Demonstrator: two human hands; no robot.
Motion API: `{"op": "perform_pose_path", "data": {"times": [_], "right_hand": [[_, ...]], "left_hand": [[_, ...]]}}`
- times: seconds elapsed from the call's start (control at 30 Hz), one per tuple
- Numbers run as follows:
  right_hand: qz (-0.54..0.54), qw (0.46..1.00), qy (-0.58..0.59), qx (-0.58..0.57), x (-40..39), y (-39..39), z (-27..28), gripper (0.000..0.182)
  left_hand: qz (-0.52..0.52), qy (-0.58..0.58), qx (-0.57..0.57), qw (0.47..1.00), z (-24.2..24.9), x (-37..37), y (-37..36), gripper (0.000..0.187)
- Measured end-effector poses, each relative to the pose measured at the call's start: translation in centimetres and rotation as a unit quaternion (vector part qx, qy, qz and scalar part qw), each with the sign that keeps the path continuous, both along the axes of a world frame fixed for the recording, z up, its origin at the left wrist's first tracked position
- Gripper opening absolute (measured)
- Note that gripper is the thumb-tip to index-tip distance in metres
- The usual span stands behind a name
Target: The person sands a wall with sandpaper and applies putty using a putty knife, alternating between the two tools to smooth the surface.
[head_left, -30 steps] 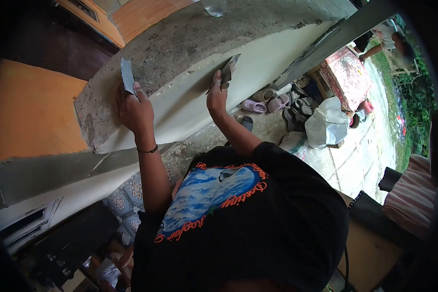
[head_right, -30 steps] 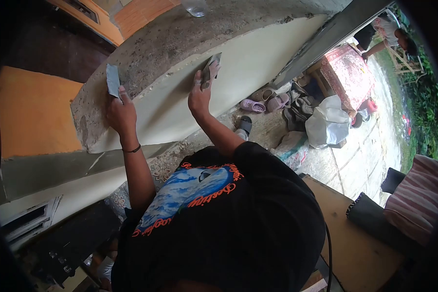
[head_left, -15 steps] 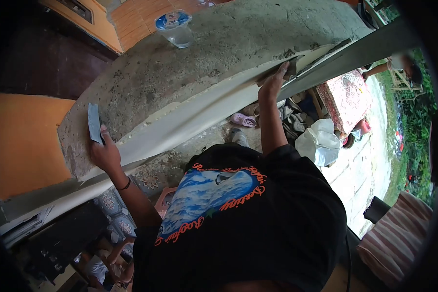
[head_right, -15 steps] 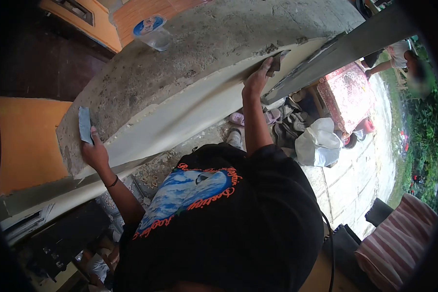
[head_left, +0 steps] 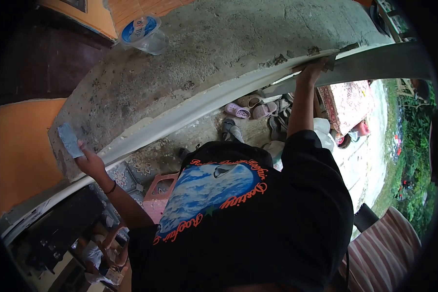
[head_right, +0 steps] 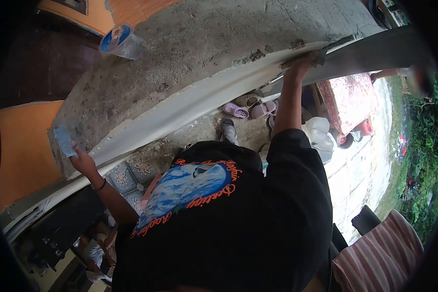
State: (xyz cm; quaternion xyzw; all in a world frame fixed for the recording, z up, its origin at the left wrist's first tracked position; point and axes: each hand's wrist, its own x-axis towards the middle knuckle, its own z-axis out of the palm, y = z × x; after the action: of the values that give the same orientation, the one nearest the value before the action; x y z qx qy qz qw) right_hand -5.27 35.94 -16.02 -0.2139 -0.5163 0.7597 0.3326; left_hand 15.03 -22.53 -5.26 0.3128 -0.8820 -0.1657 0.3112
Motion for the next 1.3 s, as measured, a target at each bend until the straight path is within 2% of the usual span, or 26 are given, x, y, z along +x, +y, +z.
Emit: {"op": "perform_pose_path", "data": {"times": [0.03, 0.07, 0.13, 0.17, 0.23, 0.3, 0.37, 0.43, 0.5, 0.57, 0.6, 0.67, 0.7, 0.77, 0.8, 0.83, 0.9, 0.97, 1.03, 1.1, 1.13, 1.17, 1.2, 1.23, 1.27, 1.3], "right_hand": [[0.007, 1.000, -0.012, 0.004, 1.0, -1.2, 0.6, 0.054], [0.016, 1.000, -0.022, -0.011, 1.6, -2.3, 0.4, 0.056], [0.012, 0.996, -0.056, -0.062, 2.9, -5.9, -0.1, 0.066], [0.017, 0.996, -0.058, -0.064, 3.9, -7.8, -0.5, 0.066], [0.009, 0.988, -0.139, -0.068, 5.9, -11.9, -1.3, 0.072], [0.050, 0.990, -0.128, -0.026, 8.4, -16.5, -2.5, 0.073], [0.127, 0.980, -0.156, -0.005, 11.4, -20.8, -1.2, 0.066], [0.242, 0.946, -0.208, -0.055, 14.1, -23.4, -0.5, 0.057], [0.279, 0.946, -0.165, -0.026, 15.0, -24.7, -2.9, 0.052], [0.302, 0.941, -0.153, -0.009, 16.6, -28.1, 0.3, 0.051], [0.290, 0.944, -0.155, -0.004, 16.7, -29.3, 0.0, 0.050], [0.303, 0.942, -0.146, 0.011, 17.5, -32.3, 0.1, 0.047], [0.326, 0.933, -0.148, 0.028, 18.2, -33.3, 1.3, 0.044], [0.334, 0.925, -0.176, 0.041, 18.8, -34.5, 2.6, 0.040], [0.291, 0.944, -0.157, 0.009, 19.4, -35.9, 3.4, 0.037], [0.305, 0.937, -0.157, 0.072, 19.8, -35.9, 2.9, 0.034], [0.333, 0.915, -0.144, 0.179, 20.4, -35.9, 0.9, 0.028], [0.348, 0.898, -0.123, 0.238, 21.4, -35.9, -0.4, 0.027], [0.358, 0.879, -0.101, 0.297, 21.3, -35.6, 0.1, 0.025], [0.383, 0.904, -0.162, 0.103, 21.7, -36.5, 1.9, 0.037], [0.371, 0.909, -0.172, -0.083, 21.5, -37.2, 3.5, 0.043], [0.373, 0.909, -0.168, -0.081, 20.8, -37.1, 3.4, 0.043], [0.391, 0.901, -0.167, -0.086, 20.2, -36.5, 3.0, 0.043], [0.406, 0.894, -0.167, -0.091, 19.4, -35.1, 2.4, 0.043], [0.397, 0.900, -0.176, -0.033, 18.8, -34.8, 1.6, 0.025], [0.407, 0.895, -0.185, 0.001, 18.0, -34.3, 0.6, 0.024]], "left_hand": [[-0.002, 0.000, 0.000, 1.000, -0.1, -0.1, 0.2, 0.051], [-0.037, 0.104, -0.003, 0.994, -0.3, -0.3, 0.6, 0.052], [-0.017, 0.222, 0.037, 0.974, -0.5, 1.0, 0.7, 0.059], [-0.012, 0.221, 0.034, 0.975, -0.5, 2.1, 0.9, 0.059], [0.137, 0.226, 0.212, 0.941, -0.3, 4.9, 2.1, 0.058], [0.110, 0.302, 0.192, 0.927, 0.0, 7.2, 4.4, 0.061], [0.169, 0.269, 0.170, 0.933, -0.7, 10.1, 5.2, 0.063], [0.216, 0.273, 0.300, 0.888, -2.8, 12.3, 4.4, 0.062], [0.219, 0.242, 0.367, 0.871, -5.8, 14.5, 3.3, 0.057], [0.205, 0.234, 0.467, 0.828, -9.3, 16.3, 1.7, 0.051], [0.187, 0.143, 0.444, 0.865, -10.4, 17.2, 1.4, 0.048], [0.184, 0.055, 0.421, 0.887, -15.5, 19.9, -1.7, 0.045], [0.128, 0.104, 0.462, 0.871, -20.4, 21.3, -3.5, 0.043], [0.075, 0.161, 0.495, 0.851, -21.2, 21.4, -4.1, 0.041], [0.121, 0.227, 0.582, 0.772, -17.6, 20.0, -3.8, 0.043], [0.159, 0.287, 0.659, 0.677, -15.4, 18.7, -3.6, 0.047], [0.138, 0.312, 0.675, 0.654, -15.3, 17.5, -4.6, 0.040], [0.071, 0.261, 0.771, 0.577, -15.4, 15.9, -5.5, 0.036], [0.028, 0.274, 0.793, 0.543, -14.1, 12.7, -4.2, 0.032], [0.043, 0.235, 0.795, 0.558, -13.0, 9.5, -3.5, 0.028], [0.019, 0.234, 0.792, 0.563, -16.7, 7.5, -4.1, 0.026], [-0.007, 0.233, 0.789, 0.568, -20.3, 6.1, -4.7, 0.026], [-0.010, 0.235, 0.791, 0.565, -20.0, 5.6, -4.5, 0.026], [-0.003, 0.225, 0.772, 0.594, -18.9, 4.9, -3.5, 0.025], [0.002, 0.214, 0.753, 0.622, -17.7, 4.5, -3.2, 0.025], [-0.008, 0.173, 0.754, 0.634, -14.8, 4.9, -2.7, 0.024]]}}
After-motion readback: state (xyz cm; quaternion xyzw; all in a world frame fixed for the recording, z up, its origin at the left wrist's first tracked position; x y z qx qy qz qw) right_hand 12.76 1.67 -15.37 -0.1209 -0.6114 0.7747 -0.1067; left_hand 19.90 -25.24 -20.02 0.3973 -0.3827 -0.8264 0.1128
